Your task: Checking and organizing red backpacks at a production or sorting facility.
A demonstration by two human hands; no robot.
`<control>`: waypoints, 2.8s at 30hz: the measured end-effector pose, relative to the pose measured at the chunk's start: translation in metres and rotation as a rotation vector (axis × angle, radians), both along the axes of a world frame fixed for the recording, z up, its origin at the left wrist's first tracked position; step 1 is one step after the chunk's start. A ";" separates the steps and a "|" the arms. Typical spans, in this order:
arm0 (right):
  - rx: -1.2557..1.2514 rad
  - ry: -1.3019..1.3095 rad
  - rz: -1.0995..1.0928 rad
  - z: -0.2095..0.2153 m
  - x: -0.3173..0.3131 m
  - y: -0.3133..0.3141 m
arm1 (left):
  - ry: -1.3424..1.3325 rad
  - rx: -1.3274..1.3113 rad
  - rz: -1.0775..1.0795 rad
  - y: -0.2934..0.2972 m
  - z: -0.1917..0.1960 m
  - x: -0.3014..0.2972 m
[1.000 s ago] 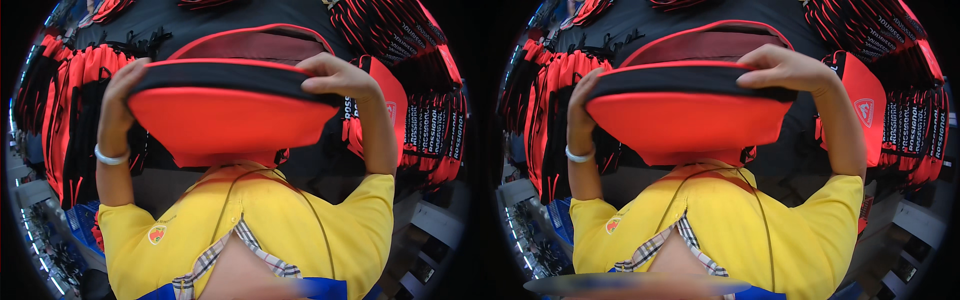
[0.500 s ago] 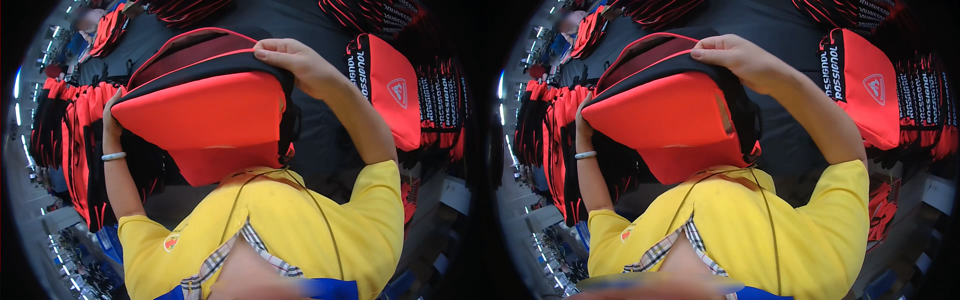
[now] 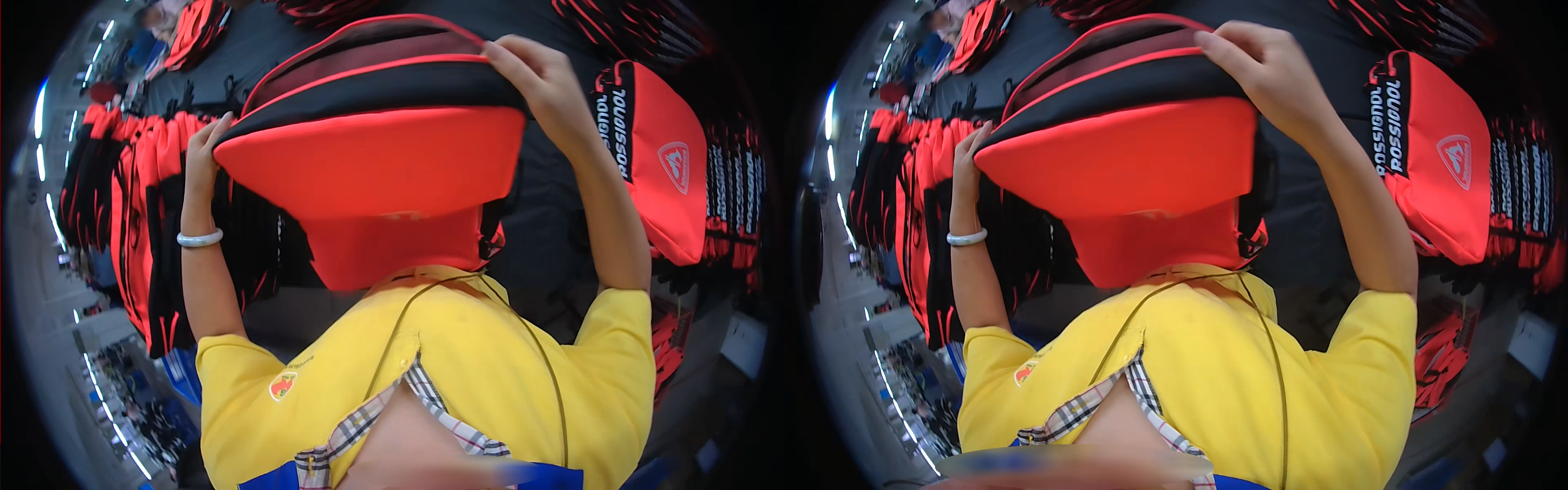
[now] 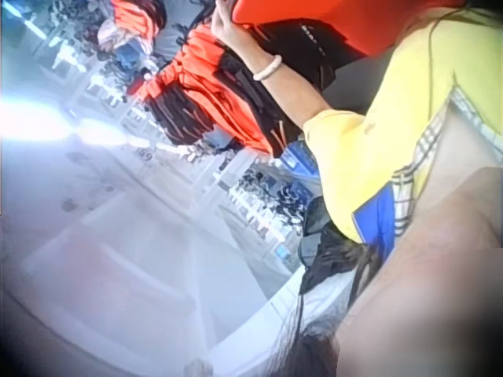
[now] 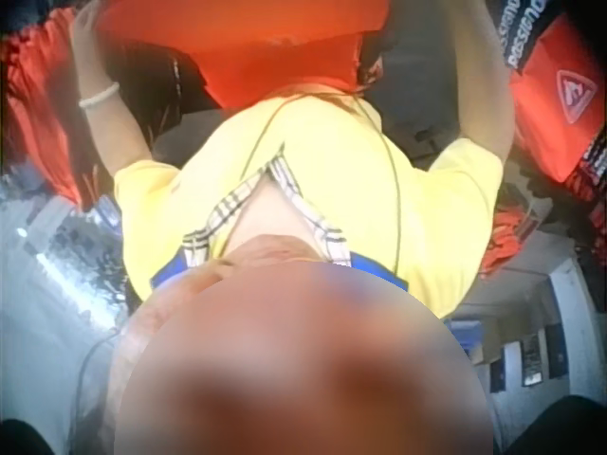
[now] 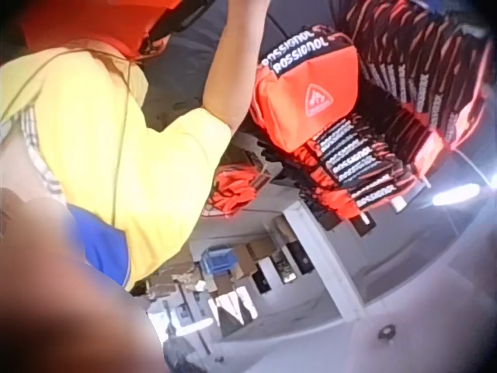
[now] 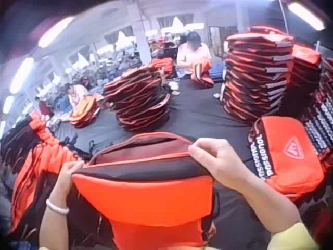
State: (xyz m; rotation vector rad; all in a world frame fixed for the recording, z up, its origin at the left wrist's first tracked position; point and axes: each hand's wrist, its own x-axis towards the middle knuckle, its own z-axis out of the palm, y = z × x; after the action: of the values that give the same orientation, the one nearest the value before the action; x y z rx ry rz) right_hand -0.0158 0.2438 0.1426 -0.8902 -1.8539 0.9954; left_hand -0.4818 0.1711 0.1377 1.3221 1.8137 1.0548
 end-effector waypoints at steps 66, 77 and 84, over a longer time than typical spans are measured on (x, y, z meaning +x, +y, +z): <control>-0.155 0.084 -0.043 -0.099 -0.089 -0.166 | -0.004 0.249 -0.254 -0.139 -0.105 0.177; -0.260 -0.188 0.045 -0.098 -0.093 -0.158 | 0.129 0.229 -0.299 -0.143 -0.094 0.179; -0.327 0.031 0.103 -0.090 -0.086 -0.170 | 0.167 0.240 -0.243 -0.143 -0.100 0.182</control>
State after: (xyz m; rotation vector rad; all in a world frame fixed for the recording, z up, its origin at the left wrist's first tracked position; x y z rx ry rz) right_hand -0.1015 0.0740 0.0531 -0.9684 -1.7532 1.3964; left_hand -0.2998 0.0281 0.0375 1.7716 1.6265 1.0793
